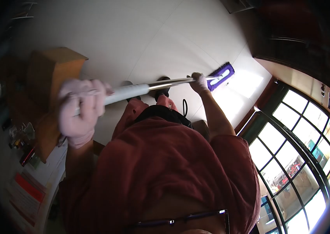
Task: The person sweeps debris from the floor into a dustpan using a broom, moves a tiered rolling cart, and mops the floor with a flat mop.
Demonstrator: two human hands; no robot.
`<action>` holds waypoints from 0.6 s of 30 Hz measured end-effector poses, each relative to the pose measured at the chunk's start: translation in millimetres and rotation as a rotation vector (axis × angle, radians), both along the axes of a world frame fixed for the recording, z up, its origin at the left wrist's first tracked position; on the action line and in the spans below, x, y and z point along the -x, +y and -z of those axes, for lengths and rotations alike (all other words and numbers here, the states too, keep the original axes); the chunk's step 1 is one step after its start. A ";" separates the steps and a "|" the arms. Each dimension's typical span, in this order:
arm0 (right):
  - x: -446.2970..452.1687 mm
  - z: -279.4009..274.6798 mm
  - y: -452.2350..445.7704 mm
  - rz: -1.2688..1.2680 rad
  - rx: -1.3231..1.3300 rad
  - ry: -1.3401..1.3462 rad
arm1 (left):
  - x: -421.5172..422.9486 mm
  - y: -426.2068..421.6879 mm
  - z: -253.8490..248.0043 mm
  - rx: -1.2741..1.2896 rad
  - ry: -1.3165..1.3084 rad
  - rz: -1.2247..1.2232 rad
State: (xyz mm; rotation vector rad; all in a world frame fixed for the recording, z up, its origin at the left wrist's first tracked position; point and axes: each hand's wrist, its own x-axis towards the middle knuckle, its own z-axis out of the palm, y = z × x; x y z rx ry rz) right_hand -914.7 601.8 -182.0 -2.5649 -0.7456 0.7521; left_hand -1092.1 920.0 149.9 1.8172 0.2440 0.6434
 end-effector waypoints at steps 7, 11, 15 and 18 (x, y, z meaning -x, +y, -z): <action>-4.7 -57.5 -0.4 -0.106 0.041 0.013 | 13.3 -2.2 -29.9 0.428 -0.103 0.194; 9.6 -82.6 62.9 -0.236 -0.080 0.036 | 62.8 41.3 -73.7 0.075 -0.022 -0.247; 34.1 -111.4 155.7 -0.377 -0.289 0.130 | 130.1 84.2 -103.5 -1.023 0.338 -0.579; 58.6 -125.7 237.2 -0.530 -0.259 0.118 | 212.0 132.0 -136.9 -1.917 0.877 -0.561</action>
